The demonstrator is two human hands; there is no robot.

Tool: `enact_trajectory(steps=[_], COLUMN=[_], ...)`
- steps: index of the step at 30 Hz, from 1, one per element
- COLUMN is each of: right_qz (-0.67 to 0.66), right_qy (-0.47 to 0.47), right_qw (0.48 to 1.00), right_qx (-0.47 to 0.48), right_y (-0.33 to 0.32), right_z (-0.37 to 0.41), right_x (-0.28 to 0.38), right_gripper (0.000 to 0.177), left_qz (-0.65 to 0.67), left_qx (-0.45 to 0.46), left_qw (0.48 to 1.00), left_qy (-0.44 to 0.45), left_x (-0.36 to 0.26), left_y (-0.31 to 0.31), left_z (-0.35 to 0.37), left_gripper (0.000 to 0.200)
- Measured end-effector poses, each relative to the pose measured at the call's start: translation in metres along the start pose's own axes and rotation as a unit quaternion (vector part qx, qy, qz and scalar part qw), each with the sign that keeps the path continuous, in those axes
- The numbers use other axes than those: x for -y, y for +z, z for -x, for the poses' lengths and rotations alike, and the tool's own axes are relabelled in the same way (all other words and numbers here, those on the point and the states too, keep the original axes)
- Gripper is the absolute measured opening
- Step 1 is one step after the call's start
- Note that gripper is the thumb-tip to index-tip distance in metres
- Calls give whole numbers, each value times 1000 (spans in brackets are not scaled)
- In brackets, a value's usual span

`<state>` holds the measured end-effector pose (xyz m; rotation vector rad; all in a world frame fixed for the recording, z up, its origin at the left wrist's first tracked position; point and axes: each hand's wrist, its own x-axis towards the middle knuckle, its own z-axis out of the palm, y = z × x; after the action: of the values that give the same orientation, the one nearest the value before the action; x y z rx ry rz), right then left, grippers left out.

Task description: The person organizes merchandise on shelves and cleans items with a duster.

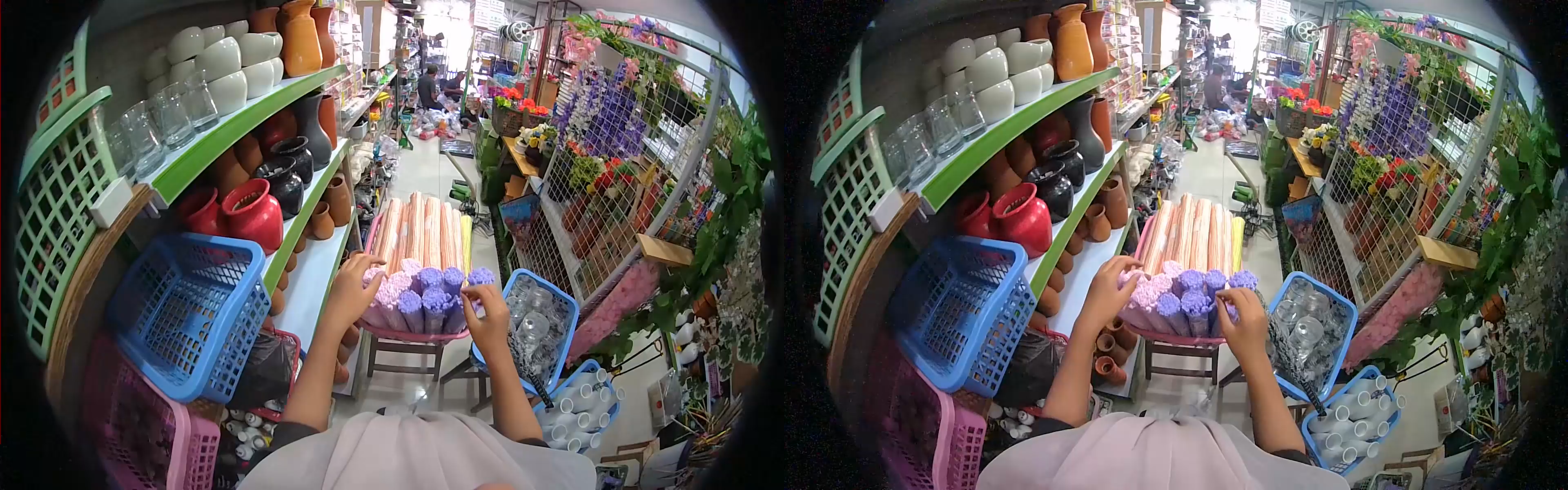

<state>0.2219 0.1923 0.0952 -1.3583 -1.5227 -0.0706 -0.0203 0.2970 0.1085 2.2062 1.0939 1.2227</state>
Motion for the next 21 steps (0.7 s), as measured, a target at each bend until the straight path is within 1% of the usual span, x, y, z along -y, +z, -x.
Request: enact_trajectory(steps=[1, 3, 4, 5, 7, 8, 9, 11, 12, 16, 19, 21], right_qz=[1, 97, 91, 96, 182, 189, 195, 230, 229, 222, 211, 199], right_qy=[3, -75, -35, -30, -55, -40, -37, -52, -52, -51, -48, -49], right_qw=[1000, 992, 994, 994, 976, 971, 971, 955, 956, 959, 962, 967], right_qx=[-1, -19, 48, 45, 109, 140, 136, 180, 178, 169, 168, 153], right_y=[7, 21, 29, 34, 45, 51, 51, 52, 52, 54, 54, 53], right_z=[-7, -20, -20, -20, -21, -17, -16, -14, -13, -13, -14, -15], right_x=[-2, -1, -7, -7, -7, -16, -17, -19, -20, -22, -19, -17], right_gripper=[15, 19, 30, 30, 41, 48, 48, 50, 49, 46, 41, 36], left_qz=[1, -47, -25, -22, -54, -67, -64, -98, -97, -95, -97, -144], left_qx=[3, 84, 134, 140, 224, 277, 280, 406, 429, 460, 483, 475], left_qw=[1000, 995, 991, 990, 971, 956, 955, 909, 898, 883, 870, 868], left_qy=[0, 9, 18, 22, 70, 67, 74, 12, 1, -1, 13, 32], left_x=[3, 6, 18, 25, 36, 42, 46, 52, 47, 38, 39, 37], left_y=[3, 13, 21, 28, 41, 47, 53, 63, 64, 67, 69, 73], left_z=[-10, -30, -40, -48, -63, -72, -79, -91, -96, -105, -108, -108], left_gripper=[22, 27, 40, 40, 50, 58, 58, 67, 72, 70, 65, 61])
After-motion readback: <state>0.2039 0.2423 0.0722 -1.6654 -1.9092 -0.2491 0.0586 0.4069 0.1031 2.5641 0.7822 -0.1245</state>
